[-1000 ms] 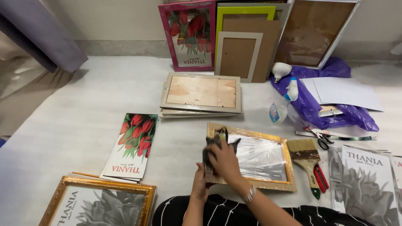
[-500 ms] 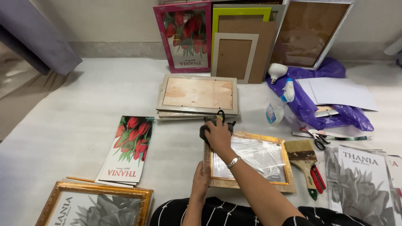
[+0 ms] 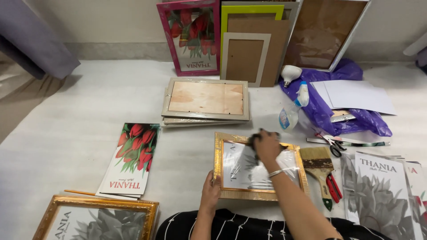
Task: Cleaning and preparing picture frames and glass panels using a cloth and a brush
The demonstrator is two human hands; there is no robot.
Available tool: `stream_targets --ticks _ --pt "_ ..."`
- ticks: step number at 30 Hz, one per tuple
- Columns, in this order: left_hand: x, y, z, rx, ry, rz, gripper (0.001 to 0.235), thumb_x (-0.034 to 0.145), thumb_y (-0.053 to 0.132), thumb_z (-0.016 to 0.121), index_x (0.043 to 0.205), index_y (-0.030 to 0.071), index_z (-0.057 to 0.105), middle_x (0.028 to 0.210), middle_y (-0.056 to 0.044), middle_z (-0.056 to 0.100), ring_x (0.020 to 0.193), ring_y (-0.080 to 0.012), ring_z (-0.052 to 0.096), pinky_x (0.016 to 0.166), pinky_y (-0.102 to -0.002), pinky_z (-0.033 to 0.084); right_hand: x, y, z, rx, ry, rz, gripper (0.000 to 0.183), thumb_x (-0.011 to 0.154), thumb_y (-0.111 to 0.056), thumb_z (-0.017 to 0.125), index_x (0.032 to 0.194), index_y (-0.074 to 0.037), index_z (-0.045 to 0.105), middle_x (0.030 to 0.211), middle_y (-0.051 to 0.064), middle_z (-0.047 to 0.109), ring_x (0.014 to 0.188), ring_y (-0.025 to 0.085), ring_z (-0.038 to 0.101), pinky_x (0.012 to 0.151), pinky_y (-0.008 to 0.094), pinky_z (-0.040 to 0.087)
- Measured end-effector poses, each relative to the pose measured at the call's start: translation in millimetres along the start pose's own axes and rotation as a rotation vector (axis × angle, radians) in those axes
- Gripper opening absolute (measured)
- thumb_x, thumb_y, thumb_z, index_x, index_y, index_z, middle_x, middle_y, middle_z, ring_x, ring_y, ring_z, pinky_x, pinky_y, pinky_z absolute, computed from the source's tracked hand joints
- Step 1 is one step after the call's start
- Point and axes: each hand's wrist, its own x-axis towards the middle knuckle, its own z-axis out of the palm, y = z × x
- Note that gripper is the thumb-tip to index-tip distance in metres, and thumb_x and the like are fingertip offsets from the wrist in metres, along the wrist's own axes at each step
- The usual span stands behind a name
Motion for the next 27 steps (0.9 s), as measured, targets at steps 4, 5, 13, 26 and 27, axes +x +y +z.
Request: stream_targets --ticks 4,5,13,26,27 --pt "-5 9 3 0.039 0.005 -0.063 0.07 0.084 0.057 0.06 0.137 0.012 0.061 0.118 -0.009 0.069 0.109 -0.0225 0.063 0.092 -0.037 0.049 -32 -79 -16 0.187 -0.059 -0.261 0.03 0.09 -0.029 0.064 0.117 -0.02 0.07 0.128 0.013 0.055 0.102 0.041 0.057 0.084 0.052 0.054" --pt "-6 13 3 0.085 0.029 -0.07 0.074 0.08 0.062 0.058 0.136 0.013 0.063 0.119 -0.009 0.07 0.113 -0.0236 0.063 0.095 -0.038 0.049 -35 -87 -26 0.229 -0.093 -0.283 0.027 0.09 -0.028 0.066 0.116 -0.023 0.071 0.121 0.01 0.055 0.1 0.036 0.056 0.081 0.046 0.054" --pt "-5 14 3 0.054 0.055 -0.104 0.073 0.083 0.059 0.058 0.139 0.013 0.063 0.134 -0.011 0.07 0.13 -0.027 0.061 0.108 -0.041 0.044 19 70 0 0.201 0.034 -0.134 0.04 0.083 -0.025 0.069 0.121 -0.014 0.073 0.127 0.022 0.064 0.098 0.042 0.065 0.085 0.05 0.055" --pt "-1 10 4 -0.112 0.074 -0.12 0.062 0.09 0.042 0.061 0.139 0.005 0.064 0.13 -0.015 0.071 0.122 -0.026 0.063 0.104 -0.039 0.045 1 56 -28 0.147 -0.076 -0.158 0.033 0.09 -0.028 0.068 0.122 -0.022 0.071 0.118 0.016 0.061 0.093 0.038 0.062 0.081 0.047 0.055" --pt "-1 9 4 -0.157 0.102 -0.121 0.06 0.091 0.037 0.062 0.14 0.003 0.063 0.13 -0.016 0.071 0.122 -0.026 0.063 0.104 -0.038 0.046 10 76 -27 0.119 -0.09 -0.096 0.035 0.091 -0.027 0.067 0.125 -0.018 0.07 0.12 0.02 0.062 0.09 0.041 0.065 0.08 0.049 0.057"
